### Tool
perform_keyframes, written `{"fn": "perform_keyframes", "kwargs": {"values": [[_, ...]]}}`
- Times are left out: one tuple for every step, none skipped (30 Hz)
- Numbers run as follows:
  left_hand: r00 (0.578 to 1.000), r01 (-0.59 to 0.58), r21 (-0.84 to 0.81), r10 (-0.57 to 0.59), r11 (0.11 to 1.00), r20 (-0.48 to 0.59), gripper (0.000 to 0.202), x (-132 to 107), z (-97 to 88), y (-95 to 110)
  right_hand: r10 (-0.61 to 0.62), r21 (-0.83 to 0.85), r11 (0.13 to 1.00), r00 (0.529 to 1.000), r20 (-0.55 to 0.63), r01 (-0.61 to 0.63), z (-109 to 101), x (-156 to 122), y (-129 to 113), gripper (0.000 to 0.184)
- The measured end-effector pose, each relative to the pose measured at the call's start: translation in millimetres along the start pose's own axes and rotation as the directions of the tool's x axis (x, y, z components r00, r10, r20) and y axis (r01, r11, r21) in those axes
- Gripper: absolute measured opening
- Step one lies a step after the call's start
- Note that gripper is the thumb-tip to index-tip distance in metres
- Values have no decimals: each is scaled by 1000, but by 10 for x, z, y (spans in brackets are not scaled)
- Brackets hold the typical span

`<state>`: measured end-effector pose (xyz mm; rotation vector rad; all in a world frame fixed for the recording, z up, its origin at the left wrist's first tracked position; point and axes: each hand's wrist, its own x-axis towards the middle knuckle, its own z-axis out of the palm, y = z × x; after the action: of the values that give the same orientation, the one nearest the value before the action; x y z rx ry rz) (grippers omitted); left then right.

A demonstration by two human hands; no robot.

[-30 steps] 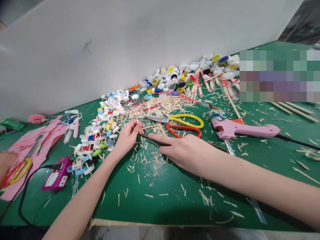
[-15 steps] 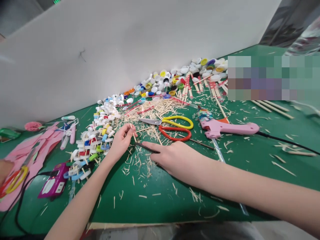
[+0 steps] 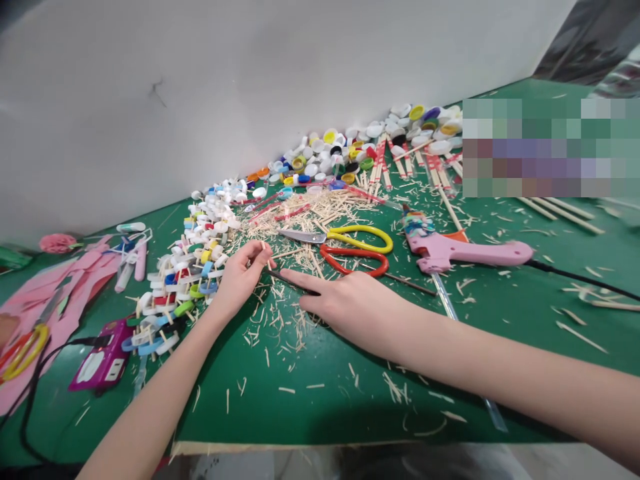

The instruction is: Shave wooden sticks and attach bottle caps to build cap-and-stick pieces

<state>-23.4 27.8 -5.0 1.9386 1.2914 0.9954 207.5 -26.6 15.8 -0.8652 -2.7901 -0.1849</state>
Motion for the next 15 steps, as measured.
{"fn": "perform_keyframes", "kwargs": {"values": [[1000, -6, 0, 6, 1000, 1, 23, -1, 2, 6, -2, -4, 1000, 1000, 3, 2, -13, 6, -5, 29], [1000, -12, 1, 12, 1000, 3, 23, -2, 5, 15, -4, -7, 1000, 1000, 6, 4, -27, 10, -10, 30], [1000, -18, 5, 18, 1000, 2, 23, -3, 8, 25, -5, -7, 1000, 1000, 5, 5, -40, 12, -14, 31], [1000, -24, 13, 24, 1000, 2, 23, -4, 10, 36, -7, -4, 1000, 1000, 2, 7, -51, 12, -17, 31], [1000, -29, 25, 29, 999, 1, 23, -5, 12, 46, -7, 2, 1000, 1000, -5, 7, -59, 10, -21, 31], [999, -33, 37, 33, 999, 1, 23, -6, 13, 55, -7, 11, 1000, 1000, -13, 8, -64, 7, -24, 31], [999, -37, 46, 37, 998, 1, 23, -7, 13, 63, -7, 19, 1000, 1000, -21, 7, -65, 2, -28, 31], [999, -42, 50, 42, 998, 1, 23, -8, 12, 68, -7, 26, 1000, 1000, -29, 8, -63, -3, -30, 30], [999, -45, 51, 45, 998, 2, 22, -7, 10, 72, -7, 33, 999, 999, -32, 8, -57, -9, -32, 29], [999, -47, 51, 47, 998, 4, 22, -6, 8, 74, -6, 37, 999, 999, -34, 7, -50, -15, -33, 28], [999, -47, 51, 46, 998, 5, 23, -5, 6, 76, -4, 43, 999, 999, -36, 5, -40, -23, -33, 27], [999, -44, 52, 44, 998, 6, 23, -4, 4, 77, 0, 52, 999, 999, -38, 2, -29, -30, -32, 26], [999, -40, 53, 40, 998, 8, 24, -2, 2, 78, 6, 64, 998, 999, -42, -3, -19, -38, -32, 26], [999, -35, 54, 35, 998, 11, 25, -1, 2, 78, 13, 81, 997, 999, -47, -9, -9, -45, -31, 24], [1000, -30, 55, 29, 998, 9, 25, 0, 2, 76, 19, 98, 995, 998, -55, -14, 0, -52, -32, 23]]}}
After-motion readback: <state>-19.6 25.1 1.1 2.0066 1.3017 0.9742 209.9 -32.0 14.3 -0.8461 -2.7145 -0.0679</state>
